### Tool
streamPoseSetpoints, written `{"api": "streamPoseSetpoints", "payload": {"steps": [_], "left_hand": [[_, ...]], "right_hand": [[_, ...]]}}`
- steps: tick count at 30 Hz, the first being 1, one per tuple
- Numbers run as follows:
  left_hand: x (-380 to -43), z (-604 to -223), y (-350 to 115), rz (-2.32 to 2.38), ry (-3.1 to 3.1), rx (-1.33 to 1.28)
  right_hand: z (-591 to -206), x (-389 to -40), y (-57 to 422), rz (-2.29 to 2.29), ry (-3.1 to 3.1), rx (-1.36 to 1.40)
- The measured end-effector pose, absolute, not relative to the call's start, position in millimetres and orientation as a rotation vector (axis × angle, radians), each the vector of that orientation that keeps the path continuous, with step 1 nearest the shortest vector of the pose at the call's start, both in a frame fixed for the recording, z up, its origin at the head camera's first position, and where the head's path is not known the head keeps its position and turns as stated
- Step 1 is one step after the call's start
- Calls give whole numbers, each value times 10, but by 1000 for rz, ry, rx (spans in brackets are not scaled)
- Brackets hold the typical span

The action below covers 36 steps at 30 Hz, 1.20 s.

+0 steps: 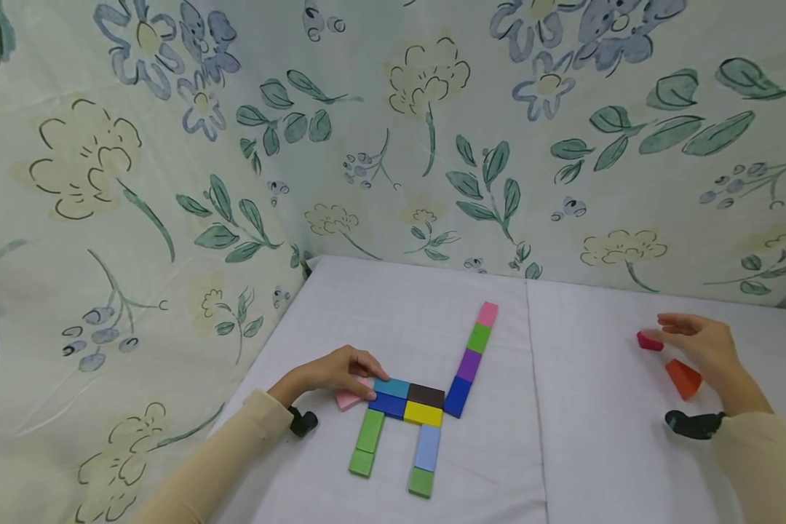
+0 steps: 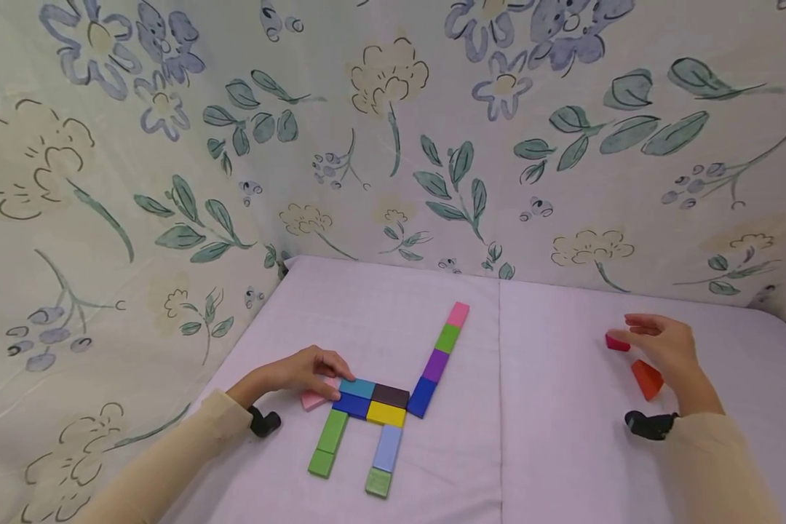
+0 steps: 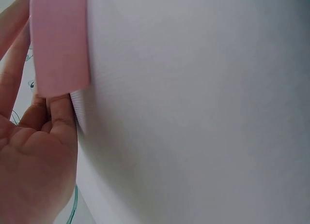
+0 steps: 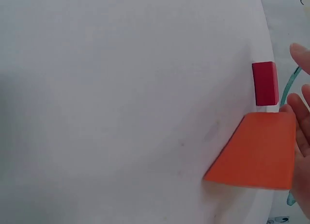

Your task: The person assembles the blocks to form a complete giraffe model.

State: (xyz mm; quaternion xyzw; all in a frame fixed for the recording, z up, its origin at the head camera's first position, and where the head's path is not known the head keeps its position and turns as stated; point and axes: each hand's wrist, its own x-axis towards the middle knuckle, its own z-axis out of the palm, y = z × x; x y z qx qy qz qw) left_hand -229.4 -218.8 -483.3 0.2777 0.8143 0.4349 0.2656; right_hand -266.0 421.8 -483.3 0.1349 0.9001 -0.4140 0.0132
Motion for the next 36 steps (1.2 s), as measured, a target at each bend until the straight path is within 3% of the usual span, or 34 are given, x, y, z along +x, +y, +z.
{"api": "streamPoseSetpoints", "payload": {"steps": [11, 36], "left_hand": [[-2283, -4837, -2193, 1193, 2184, 768], [-2279, -4812, -2189, 1172, 2195, 768]], "right_hand": [[-5015, -2646, 4405, -1205, 2797, 315], [-4995, -2645, 4351, -1089, 2880, 282]]}}
